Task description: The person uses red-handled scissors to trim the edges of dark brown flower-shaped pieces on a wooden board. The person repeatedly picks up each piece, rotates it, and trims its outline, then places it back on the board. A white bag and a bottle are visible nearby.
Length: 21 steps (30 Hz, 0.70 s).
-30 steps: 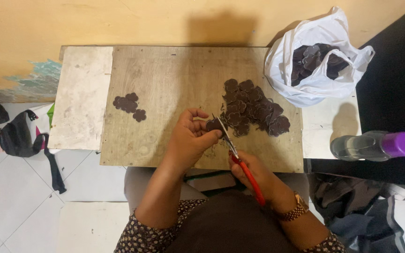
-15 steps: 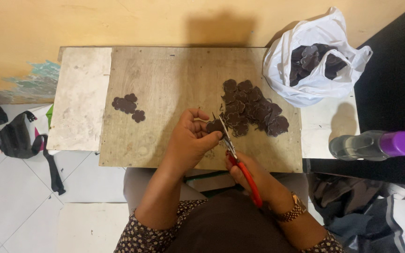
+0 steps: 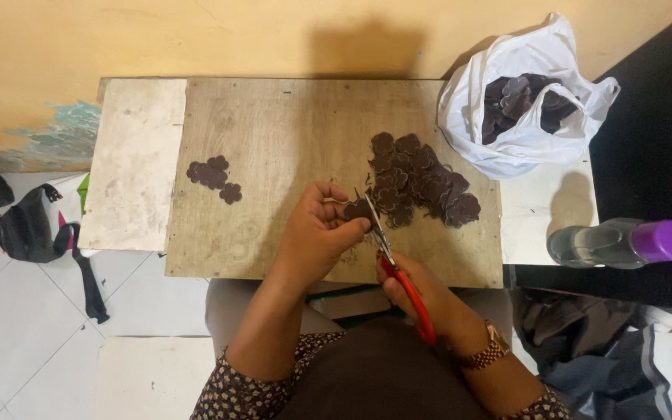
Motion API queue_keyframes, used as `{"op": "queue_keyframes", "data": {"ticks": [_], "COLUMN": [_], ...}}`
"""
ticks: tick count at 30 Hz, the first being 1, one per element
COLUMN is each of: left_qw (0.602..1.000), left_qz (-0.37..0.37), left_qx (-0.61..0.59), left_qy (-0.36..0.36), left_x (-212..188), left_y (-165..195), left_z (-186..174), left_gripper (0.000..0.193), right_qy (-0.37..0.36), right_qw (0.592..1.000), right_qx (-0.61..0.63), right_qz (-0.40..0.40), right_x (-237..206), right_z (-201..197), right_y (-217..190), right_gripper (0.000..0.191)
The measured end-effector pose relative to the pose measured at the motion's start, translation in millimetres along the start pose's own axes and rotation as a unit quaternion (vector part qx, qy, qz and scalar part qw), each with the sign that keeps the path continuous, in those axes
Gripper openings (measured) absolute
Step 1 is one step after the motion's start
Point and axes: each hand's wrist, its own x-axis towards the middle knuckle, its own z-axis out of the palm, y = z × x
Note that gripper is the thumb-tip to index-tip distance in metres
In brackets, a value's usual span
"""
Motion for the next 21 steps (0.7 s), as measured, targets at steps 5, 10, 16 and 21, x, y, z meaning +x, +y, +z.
{"op": "queue_keyframes", "data": {"ticks": [5, 10, 16, 21], "left_qw": [0.999, 0.999, 0.999, 0.999], "left_qz": [-0.024, -0.032, -0.032, -0.034], "left_qx": [-0.017, -0.021, -0.019, -0.015], "left_qy": [-0.030, -0.028, -0.022, -0.017], "left_x": [0.6, 1.4, 0.7, -0.2], "left_y": [-2.9, -5.3, -5.7, -4.6], "left_z": [2.0, 5.8, 2.8, 2.9], "left_gripper": [0.040, 0.041, 0.039, 0.038], "right_qy": [-0.014, -0.015, -0.016, -0.009], "right_qw": [0.998, 0.996, 0.998, 0.998], "right_qx": [-0.021, -0.039, -0.025, -0.034], "right_qz": [-0.059, -0.078, -0.056, -0.050], "right_x": [0.2, -1.9, -3.6, -1.9], "right_z": [-2.8, -3.8, -8.0, -6.4], "right_y": [1.8, 3.2, -0.6, -3.4], "right_gripper": [0.058, 0.062, 0.065, 0.065]}}
